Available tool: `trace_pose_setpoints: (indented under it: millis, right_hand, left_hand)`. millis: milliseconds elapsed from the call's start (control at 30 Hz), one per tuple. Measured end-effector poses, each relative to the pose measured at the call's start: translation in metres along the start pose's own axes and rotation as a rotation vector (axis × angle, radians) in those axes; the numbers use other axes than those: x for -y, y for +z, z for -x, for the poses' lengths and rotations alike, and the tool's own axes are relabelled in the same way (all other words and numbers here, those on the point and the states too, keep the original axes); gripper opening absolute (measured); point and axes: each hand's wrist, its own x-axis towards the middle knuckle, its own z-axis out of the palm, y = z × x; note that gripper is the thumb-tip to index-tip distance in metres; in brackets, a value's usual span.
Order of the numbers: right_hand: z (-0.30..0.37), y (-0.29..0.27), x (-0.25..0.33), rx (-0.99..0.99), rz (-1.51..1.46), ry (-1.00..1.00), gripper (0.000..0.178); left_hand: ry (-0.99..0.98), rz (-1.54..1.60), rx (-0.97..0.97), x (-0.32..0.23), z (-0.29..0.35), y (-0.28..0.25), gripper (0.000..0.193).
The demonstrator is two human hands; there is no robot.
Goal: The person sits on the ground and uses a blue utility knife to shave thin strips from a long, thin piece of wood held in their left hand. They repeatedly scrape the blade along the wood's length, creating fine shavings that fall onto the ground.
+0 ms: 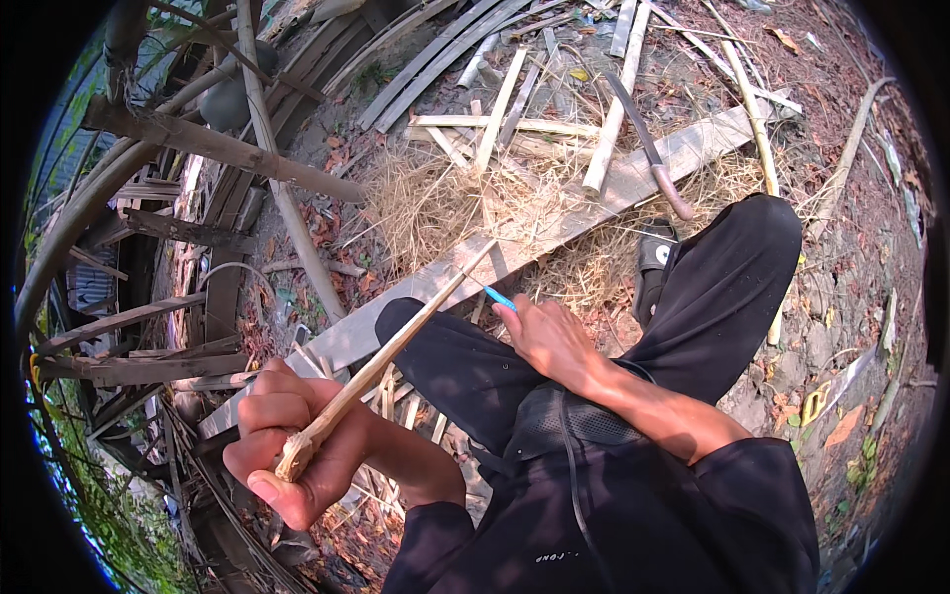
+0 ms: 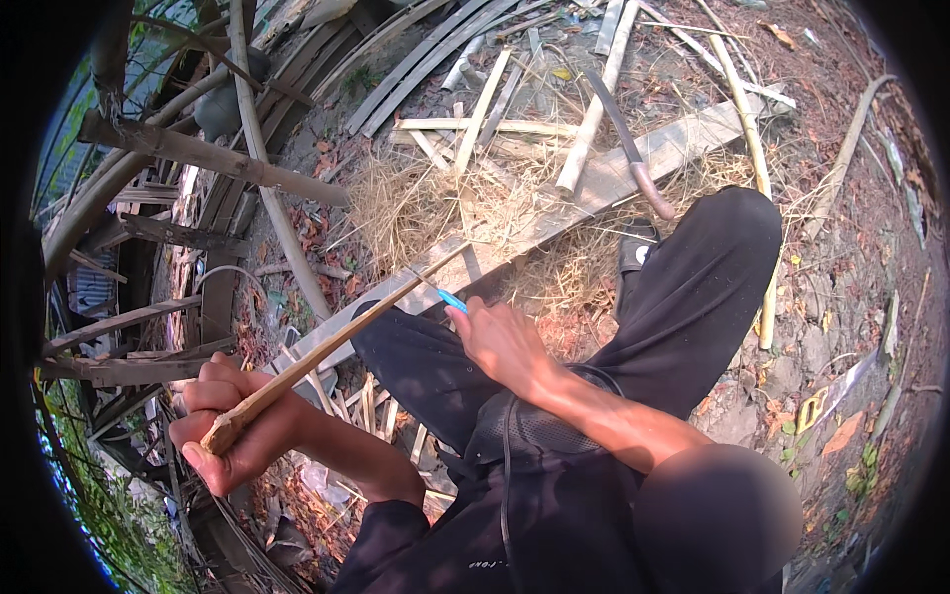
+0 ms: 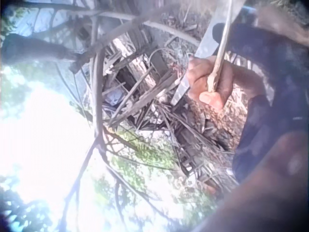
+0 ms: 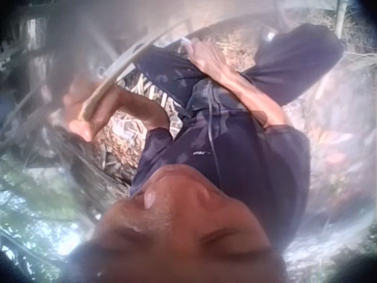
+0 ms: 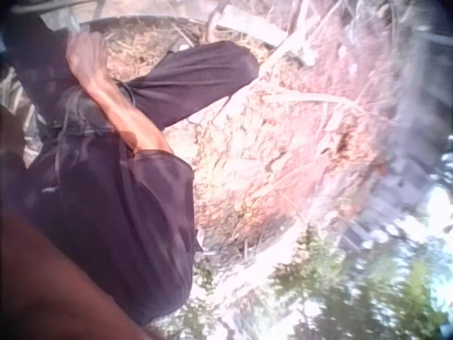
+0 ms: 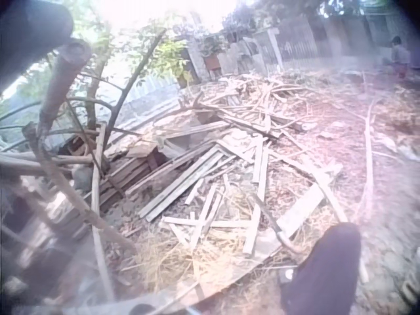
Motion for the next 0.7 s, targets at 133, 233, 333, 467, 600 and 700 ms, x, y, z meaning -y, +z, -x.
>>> trace_pose_setpoints:
  millis: [133,233,333,467,600,700]
  right_hand:
    - [0.016,-0.005,0.043,-0.030,-0.141,-0.104,0.028]
    - [0.006,0.012,-0.003,-0.030,-0.027,-0.001,0.029]
    - [0.000,0.001,0.001,0.030,-0.083,-0.079,0.033]
    - [-0.005,0.014,0.017,0.055,-0.134,-0.031,0.031]
    - [-0.020,0.015,0.014,0.075,-0.090,0.009,0.030]
    - [-0.018,0.006,0.032,0.073,-0.120,-0.007,0.033]
  left_hand:
    - [-0.019,-0.034,-0.108,0.001,0.000,0.007,0.035]
    - [-0.029,-0.066,-0.081,0.003,-0.001,0.006,0.035]
    - [-0.031,-0.032,-0.065,0.002,0.001,0.002,0.035]
    - [-0.007,-0.112,-0.088,0.007,-0.006,-0.003,0.037]
    - [-0.043,-0.249,-0.280,0.019,-0.011,0.011,0.036]
    - [-0.040,-0.221,-0.274,0.018,-0.015,0.014,0.034]
